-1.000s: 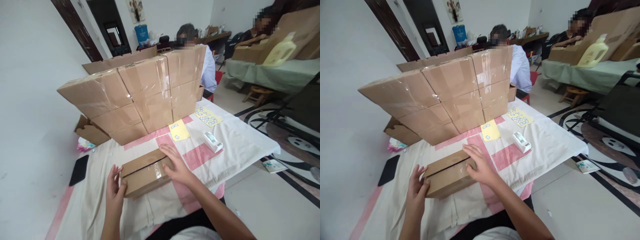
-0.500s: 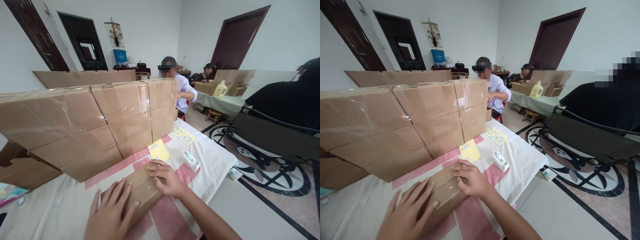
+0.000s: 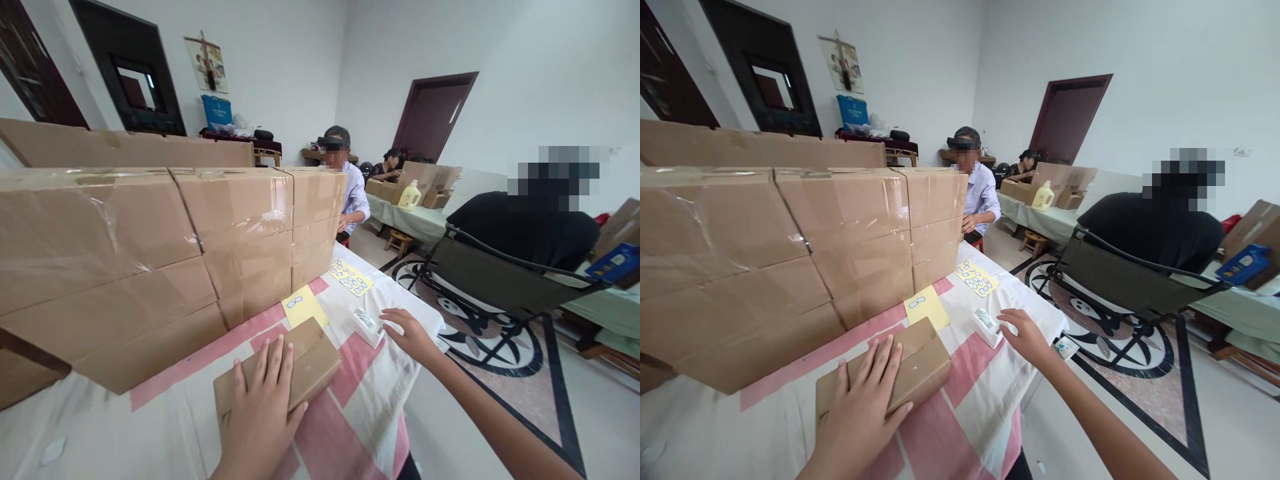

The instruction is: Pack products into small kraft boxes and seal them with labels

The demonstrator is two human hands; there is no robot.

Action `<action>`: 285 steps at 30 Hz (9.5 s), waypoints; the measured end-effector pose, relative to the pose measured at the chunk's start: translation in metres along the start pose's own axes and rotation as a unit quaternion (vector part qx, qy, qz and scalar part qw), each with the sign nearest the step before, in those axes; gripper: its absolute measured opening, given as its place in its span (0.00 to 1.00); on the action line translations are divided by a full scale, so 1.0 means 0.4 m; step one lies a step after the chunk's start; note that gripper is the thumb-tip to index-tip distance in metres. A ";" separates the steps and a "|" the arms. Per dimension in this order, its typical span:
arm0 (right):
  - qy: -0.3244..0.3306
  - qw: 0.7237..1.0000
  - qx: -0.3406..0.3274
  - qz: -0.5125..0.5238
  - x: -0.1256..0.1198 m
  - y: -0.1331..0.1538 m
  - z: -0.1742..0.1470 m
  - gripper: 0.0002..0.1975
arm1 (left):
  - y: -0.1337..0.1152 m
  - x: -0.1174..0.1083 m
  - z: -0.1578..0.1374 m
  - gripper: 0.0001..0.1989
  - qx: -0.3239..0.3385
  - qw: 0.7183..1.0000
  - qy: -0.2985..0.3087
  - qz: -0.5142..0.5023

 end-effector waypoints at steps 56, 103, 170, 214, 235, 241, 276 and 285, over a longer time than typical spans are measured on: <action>-0.115 0.993 0.023 0.019 0.164 -0.033 -0.051 0.05 | 0.009 -0.021 -0.025 0.36 0.029 0.998 -0.052 0.005; -0.094 0.995 -0.008 -0.021 0.181 -0.020 -0.035 0.12 | -0.004 -0.034 -0.027 0.35 0.028 0.995 -0.029 0.091; 0.142 0.930 0.131 -0.314 0.198 0.025 0.052 0.26 | 0.015 -0.029 -0.028 0.33 0.004 0.997 -0.068 -0.045; 0.318 0.857 0.405 0.031 0.212 -0.162 0.109 0.13 | 0.020 0.006 -0.015 0.36 0.013 0.996 -0.057 -0.068; 0.372 0.829 0.412 0.067 0.193 -0.111 0.100 0.20 | 0.023 0.004 -0.016 0.35 0.015 0.995 -0.065 -0.073; 0.358 0.826 0.425 0.091 0.201 -0.104 0.101 0.15 | 0.023 -0.002 -0.013 0.36 0.006 0.997 -0.049 -0.067; 0.182 0.799 0.461 0.341 0.171 -0.164 0.035 0.13 | 0.027 -0.008 -0.017 0.35 0.033 0.996 -0.057 -0.056; 0.154 0.797 0.452 0.370 0.169 -0.158 0.032 0.15 | 0.032 0.000 -0.018 0.35 0.038 0.996 -0.050 -0.057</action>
Point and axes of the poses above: each hand's wrist, its own z-axis towards the middle knuckle, its own x-axis out of the palm, y = z × x, the point moved 9 cm from there along z, towards the middle knuckle, and after that the axes turned 1 degree about x, right-handed, at the moved point
